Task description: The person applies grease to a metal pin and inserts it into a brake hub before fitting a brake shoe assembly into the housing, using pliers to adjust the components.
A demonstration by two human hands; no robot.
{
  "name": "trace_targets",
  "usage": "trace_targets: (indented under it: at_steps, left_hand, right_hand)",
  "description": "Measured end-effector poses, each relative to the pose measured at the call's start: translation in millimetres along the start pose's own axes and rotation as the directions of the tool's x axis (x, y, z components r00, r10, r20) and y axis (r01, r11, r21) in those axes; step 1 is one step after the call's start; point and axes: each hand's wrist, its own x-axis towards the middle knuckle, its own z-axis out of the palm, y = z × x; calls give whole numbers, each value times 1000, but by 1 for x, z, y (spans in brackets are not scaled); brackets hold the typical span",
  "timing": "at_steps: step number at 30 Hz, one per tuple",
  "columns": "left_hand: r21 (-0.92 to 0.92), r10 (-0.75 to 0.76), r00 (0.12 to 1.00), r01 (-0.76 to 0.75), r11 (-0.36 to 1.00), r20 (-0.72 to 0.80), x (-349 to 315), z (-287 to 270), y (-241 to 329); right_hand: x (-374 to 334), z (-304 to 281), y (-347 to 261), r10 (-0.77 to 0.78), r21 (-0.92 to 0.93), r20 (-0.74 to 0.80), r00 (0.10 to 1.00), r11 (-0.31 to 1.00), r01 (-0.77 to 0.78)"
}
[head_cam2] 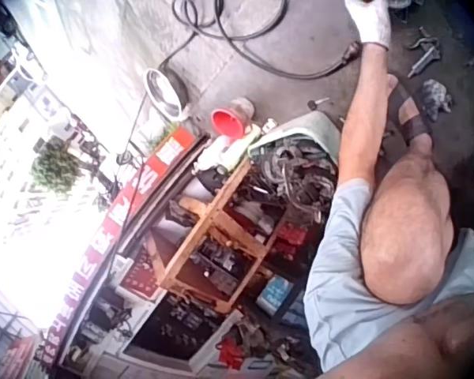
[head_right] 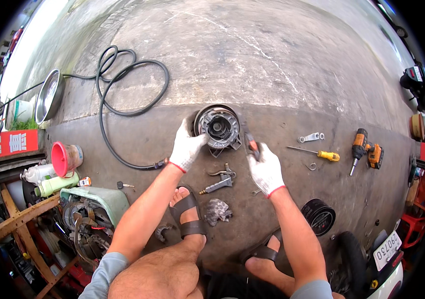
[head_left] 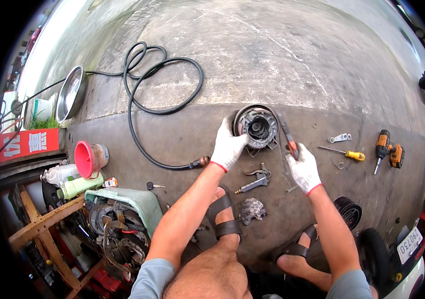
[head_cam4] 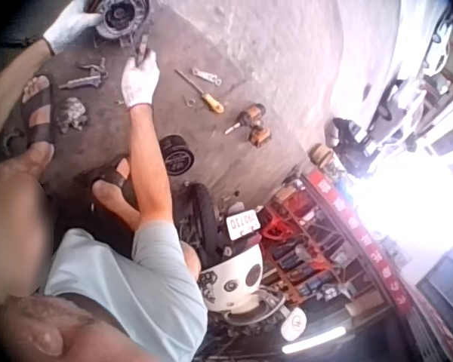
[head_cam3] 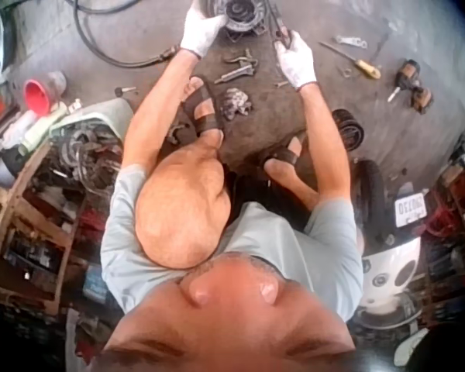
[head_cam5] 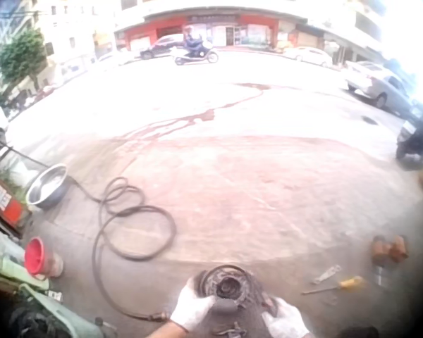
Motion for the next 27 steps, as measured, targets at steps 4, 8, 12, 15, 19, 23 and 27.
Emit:
trace_targets:
  at_steps: [4, 8, 12, 15, 19, 23, 27]
  left_hand:
    - [212, 175, 984, -177, 961, 28, -24, 11, 41]
    - [301, 294, 949, -316, 900, 115, -40, 12, 44]
    - [291, 264, 954, -296, 910, 144, -52, 14, 42]
    - [155, 177, 973, -199, 968, 148, -60, 19, 45]
    - [-369, -169, 976, 210, 905, 139, -58, 19, 33]
    - [-568, -365, 907, 417, 710, 210, -63, 16, 23]
    - [-601, -401, 886, 456, 656, 234, -61, 14, 22]
  right_hand:
    - [-19, -18, 37, 155, -173, 19, 988, 974, -149]
    - [-37, -15, 47, 23, -436, -101, 995, 898, -65]
    - [-37, -17, 34, -88, -301, -171, 981, 953, 33]
    - [-33, -10, 14, -48, -28, -169, 984, 999, 44]
    - [-22, 7, 17, 148, 655, 7, 989, 747, -116]
    - [-22, 18, 8, 192, 823, 116, 975, 531, -202]
    - [-24, 20, 6, 186, 818, 122, 975, 538, -205]
